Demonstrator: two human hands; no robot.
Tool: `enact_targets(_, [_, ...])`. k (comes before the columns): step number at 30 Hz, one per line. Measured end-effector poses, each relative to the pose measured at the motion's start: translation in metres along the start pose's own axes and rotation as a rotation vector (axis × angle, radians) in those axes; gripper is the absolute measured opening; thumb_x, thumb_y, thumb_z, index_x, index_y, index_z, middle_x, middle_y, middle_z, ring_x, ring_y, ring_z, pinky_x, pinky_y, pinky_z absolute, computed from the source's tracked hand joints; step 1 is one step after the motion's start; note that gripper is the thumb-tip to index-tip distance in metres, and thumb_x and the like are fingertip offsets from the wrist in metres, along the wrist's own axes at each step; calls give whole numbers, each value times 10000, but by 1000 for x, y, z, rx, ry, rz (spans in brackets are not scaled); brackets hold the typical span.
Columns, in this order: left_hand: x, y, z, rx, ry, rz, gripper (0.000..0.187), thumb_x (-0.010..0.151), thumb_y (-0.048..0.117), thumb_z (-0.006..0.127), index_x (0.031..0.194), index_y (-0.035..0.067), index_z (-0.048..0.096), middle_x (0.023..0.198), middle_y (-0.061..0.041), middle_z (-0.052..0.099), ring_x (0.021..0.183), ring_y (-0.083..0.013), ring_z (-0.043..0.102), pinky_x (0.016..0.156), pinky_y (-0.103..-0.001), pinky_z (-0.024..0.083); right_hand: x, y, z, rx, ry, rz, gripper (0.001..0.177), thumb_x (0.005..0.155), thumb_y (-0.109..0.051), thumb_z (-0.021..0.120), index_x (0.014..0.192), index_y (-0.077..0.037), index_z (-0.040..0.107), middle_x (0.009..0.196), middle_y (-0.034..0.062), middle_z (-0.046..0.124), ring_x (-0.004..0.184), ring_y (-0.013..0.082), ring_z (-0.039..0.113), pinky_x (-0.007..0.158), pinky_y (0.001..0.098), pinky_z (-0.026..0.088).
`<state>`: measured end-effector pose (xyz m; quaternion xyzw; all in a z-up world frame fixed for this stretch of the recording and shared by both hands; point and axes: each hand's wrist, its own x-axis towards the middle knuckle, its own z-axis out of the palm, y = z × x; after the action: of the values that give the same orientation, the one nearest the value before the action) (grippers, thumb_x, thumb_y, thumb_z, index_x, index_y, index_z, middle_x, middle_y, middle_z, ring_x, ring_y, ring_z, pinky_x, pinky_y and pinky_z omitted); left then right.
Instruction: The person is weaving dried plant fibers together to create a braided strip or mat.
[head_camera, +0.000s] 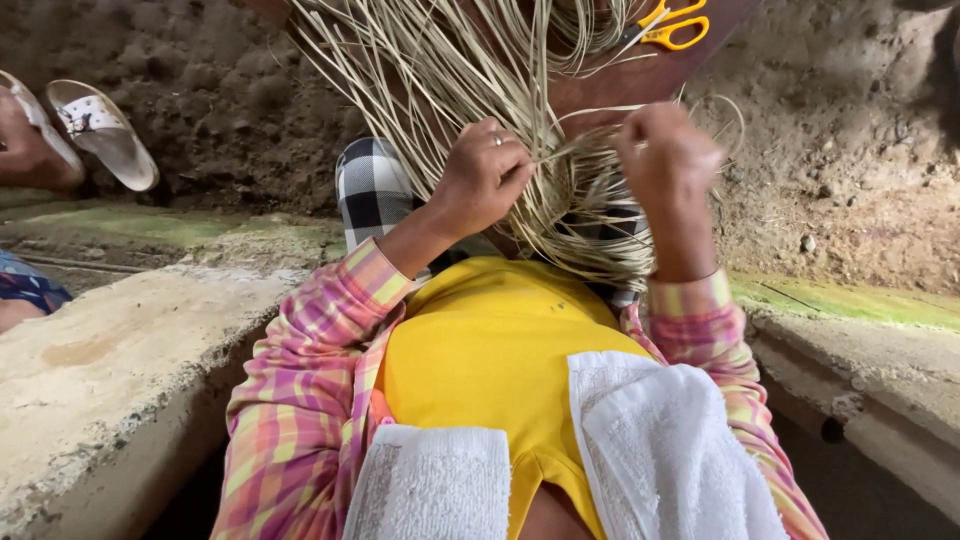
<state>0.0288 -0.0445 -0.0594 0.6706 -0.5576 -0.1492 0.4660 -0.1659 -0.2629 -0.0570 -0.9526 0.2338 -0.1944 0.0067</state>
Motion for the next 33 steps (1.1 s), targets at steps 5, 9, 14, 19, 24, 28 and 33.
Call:
enact_targets(5, [-12,-6,-7,-86,-54,-82,213,956,82,750,768,135,666,653,-25,560,737,-267,572,787,-459,504,-35,118,38,-389,127,198,70,804,-271,729,790,-323,684,707,-85,572,627,148,639,586,305,524])
enact_targets(9, [-1,5,-17,-151,-98,-156,188,1006,56,693,825,103,669,700,-59,604,818,-323,626,861,-555,516,-6,50,5,-3,154,57,238,736,-59,785,918,-212,762,904,3,671,886,223,643,827,338,480])
enact_targets(14, [11,25,-36,-165,-153,-170,103,1025,20,663,924,30,679,803,-124,662,936,-398,660,910,-711,515,36,-102,-70,706,-63,-26,167,916,-7,736,1038,-111,783,1045,117,730,896,372,699,809,466,546])
enact_targets(19, [1,-11,-42,-283,-259,-124,105,1066,3,632,1091,41,726,949,-132,684,1022,-407,644,932,-687,500,23,-91,-36,761,-147,-65,78,970,-58,749,1035,-100,759,1024,102,688,882,378,722,769,439,589])
enact_targets(24, [20,3,-43,7,-76,11,107,824,4,888,883,60,819,881,-37,651,887,-198,562,850,-340,543,49,-109,-76,724,-271,-35,92,891,113,716,963,72,756,1032,173,699,775,242,681,711,286,614])
enact_targets(28, [3,-2,-31,-257,-185,-308,121,1016,51,740,1090,147,739,944,-75,715,946,-328,717,843,-571,577,25,-88,-31,808,-175,-94,72,965,-21,747,1036,-27,756,1006,176,669,838,408,717,747,469,589])
enact_targets(33, [3,40,-44,-362,-194,-461,108,1033,42,667,1105,73,741,965,-137,765,950,-355,759,835,-535,603,24,-88,-35,788,-182,-121,69,966,-26,749,1035,-19,748,1007,178,663,834,412,713,735,480,591])
